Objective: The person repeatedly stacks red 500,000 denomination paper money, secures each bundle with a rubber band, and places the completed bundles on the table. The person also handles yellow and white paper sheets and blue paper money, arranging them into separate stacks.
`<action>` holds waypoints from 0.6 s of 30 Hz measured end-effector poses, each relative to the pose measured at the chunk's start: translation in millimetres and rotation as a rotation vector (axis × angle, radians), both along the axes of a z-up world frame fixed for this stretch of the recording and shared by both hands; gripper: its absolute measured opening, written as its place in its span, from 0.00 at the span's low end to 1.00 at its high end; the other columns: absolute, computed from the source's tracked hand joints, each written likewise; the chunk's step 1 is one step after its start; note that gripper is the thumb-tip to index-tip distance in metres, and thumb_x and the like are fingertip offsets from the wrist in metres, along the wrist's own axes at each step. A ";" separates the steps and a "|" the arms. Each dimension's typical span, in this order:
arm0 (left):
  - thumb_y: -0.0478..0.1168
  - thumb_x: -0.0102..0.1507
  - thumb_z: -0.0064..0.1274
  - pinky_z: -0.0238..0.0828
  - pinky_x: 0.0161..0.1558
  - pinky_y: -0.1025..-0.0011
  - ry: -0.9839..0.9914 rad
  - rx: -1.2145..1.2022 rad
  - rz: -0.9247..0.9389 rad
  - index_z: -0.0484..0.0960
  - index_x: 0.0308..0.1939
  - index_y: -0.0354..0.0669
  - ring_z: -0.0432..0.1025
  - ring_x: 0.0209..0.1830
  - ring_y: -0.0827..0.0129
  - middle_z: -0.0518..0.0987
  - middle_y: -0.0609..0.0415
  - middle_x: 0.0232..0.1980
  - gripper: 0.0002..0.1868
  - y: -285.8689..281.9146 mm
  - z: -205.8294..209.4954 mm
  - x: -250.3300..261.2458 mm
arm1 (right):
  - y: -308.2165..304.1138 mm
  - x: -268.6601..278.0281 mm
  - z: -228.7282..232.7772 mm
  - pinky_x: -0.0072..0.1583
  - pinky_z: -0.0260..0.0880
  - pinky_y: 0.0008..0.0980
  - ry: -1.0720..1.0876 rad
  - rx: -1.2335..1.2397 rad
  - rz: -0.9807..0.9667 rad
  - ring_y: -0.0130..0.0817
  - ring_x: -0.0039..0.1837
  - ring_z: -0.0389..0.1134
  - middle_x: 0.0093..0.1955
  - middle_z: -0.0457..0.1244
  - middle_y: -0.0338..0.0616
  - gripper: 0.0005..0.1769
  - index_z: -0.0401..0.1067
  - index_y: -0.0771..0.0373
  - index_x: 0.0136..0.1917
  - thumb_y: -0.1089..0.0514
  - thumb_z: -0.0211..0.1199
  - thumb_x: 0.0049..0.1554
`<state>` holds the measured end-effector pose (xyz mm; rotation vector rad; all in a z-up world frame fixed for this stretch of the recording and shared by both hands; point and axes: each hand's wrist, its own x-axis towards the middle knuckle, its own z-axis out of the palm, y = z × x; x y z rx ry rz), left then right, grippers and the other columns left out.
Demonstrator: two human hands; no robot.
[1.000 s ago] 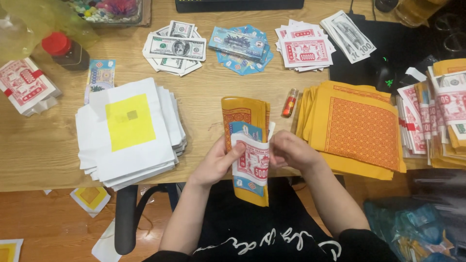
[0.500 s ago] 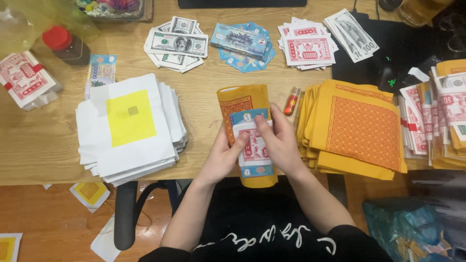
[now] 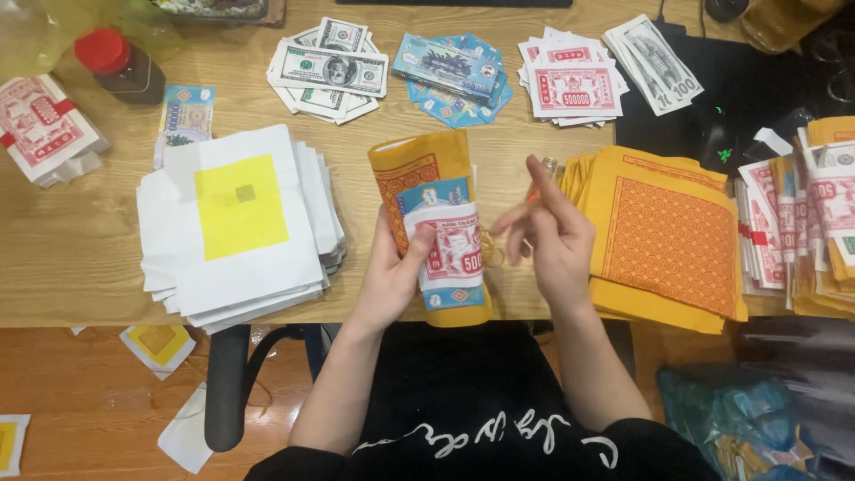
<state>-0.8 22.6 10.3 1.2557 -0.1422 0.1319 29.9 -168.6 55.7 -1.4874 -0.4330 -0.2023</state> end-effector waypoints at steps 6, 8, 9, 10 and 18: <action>0.39 0.68 0.46 0.64 0.63 0.57 -0.033 -0.016 0.023 0.57 0.68 0.39 0.63 0.59 0.70 0.72 0.46 0.60 0.26 2.7 -8.9 1.5 | -21.7 7.1 10.1 0.28 0.63 0.18 0.038 -0.157 0.087 0.34 0.28 0.71 0.40 0.70 0.60 0.22 0.68 0.62 0.64 0.69 0.55 0.56; 0.39 0.68 0.47 0.64 0.62 0.57 -0.030 -0.007 0.023 0.58 0.67 0.38 0.64 0.59 0.70 0.72 0.47 0.60 0.26 -0.1 -3.5 -0.4 | -16.8 9.2 7.1 0.28 0.65 0.20 0.095 -0.118 0.081 0.37 0.28 0.71 0.38 0.69 0.60 0.23 0.69 0.62 0.63 0.70 0.59 0.54; 0.38 0.68 0.47 0.65 0.62 0.57 -0.029 0.001 0.020 0.58 0.67 0.38 0.64 0.58 0.70 0.72 0.47 0.60 0.25 -1.6 -0.5 -0.3 | -14.5 11.0 6.0 0.28 0.67 0.23 0.150 -0.081 0.071 0.40 0.28 0.71 0.37 0.69 0.61 0.23 0.70 0.63 0.62 0.71 0.62 0.53; 0.38 0.68 0.47 0.65 0.62 0.57 -0.032 0.002 0.022 0.58 0.67 0.38 0.64 0.58 0.70 0.72 0.47 0.60 0.25 -1.1 0.3 -0.1 | -17.0 13.9 -1.4 0.28 0.67 0.23 0.147 -0.080 0.073 0.40 0.28 0.71 0.37 0.69 0.61 0.23 0.70 0.63 0.62 0.71 0.62 0.53; 0.44 0.66 0.50 0.57 0.64 0.46 0.023 0.207 0.031 0.52 0.65 0.24 0.62 0.64 0.48 0.66 0.29 0.61 0.33 -18.0 4.5 -6.4 | 20.0 5.0 -8.8 0.56 0.71 0.34 0.174 -0.030 0.046 0.28 0.50 0.67 0.45 0.70 0.49 0.24 0.76 0.67 0.54 0.73 0.74 0.43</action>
